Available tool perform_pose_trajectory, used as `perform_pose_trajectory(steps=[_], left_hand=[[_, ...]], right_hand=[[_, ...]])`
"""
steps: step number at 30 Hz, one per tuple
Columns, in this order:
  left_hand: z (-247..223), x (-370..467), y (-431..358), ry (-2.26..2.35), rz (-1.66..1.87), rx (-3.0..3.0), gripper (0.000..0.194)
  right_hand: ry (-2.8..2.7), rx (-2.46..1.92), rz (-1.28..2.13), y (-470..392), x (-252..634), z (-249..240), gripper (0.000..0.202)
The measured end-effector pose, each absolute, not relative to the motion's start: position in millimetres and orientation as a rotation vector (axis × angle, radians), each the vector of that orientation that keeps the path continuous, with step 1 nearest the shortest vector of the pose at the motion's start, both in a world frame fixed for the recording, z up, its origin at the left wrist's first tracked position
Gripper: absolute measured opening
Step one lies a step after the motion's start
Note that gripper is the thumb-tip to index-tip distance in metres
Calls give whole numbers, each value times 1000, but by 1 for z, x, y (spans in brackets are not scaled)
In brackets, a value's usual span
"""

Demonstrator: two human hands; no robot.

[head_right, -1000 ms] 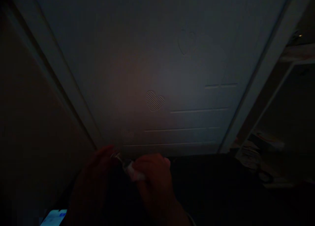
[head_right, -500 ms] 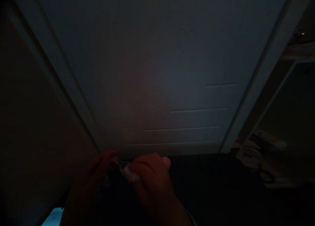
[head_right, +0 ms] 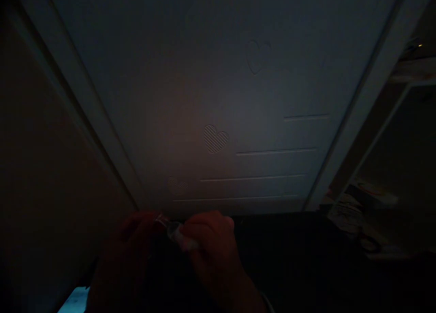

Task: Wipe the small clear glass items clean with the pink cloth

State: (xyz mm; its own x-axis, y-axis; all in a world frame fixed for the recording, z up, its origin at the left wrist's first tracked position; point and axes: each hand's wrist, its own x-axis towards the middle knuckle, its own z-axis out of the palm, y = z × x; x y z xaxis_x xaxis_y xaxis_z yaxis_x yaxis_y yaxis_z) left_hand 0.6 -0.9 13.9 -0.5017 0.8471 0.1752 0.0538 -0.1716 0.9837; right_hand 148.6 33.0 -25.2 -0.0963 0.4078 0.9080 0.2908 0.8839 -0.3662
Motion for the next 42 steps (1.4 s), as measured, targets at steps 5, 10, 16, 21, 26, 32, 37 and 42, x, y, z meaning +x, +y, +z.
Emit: perform_pose_trajectory(steps=[5,10,16,21,26,32,37,42], left_hand=[[3,2,7,1293,1812,949,7],[-1,-6,9,1237,1719,981,19],[14,-5,0,1195,1545,998,12],[17,-7,-6,1183,1468,972,10],[16,-11,-9,1177,1395,998,10],[20,-10,-12,1147,1375,1111,6],[16,-11,-11,1062,1316,1105,6],[13,-14,-13,1009,1298,1098,14]], right_hand=[[-1683,-531,122,34,149,-26,26],[-1672,-512,164,34,150,-25,21],[-1700,-459,265,35,158,-17,19],[-1695,-465,296,36,162,-14,19],[-1763,-460,365,37,167,-13,17],[-1767,-473,463,37,169,-12,19],[-1745,-466,465,37,169,-12,23],[-1752,-466,501,38,170,-14,24]])
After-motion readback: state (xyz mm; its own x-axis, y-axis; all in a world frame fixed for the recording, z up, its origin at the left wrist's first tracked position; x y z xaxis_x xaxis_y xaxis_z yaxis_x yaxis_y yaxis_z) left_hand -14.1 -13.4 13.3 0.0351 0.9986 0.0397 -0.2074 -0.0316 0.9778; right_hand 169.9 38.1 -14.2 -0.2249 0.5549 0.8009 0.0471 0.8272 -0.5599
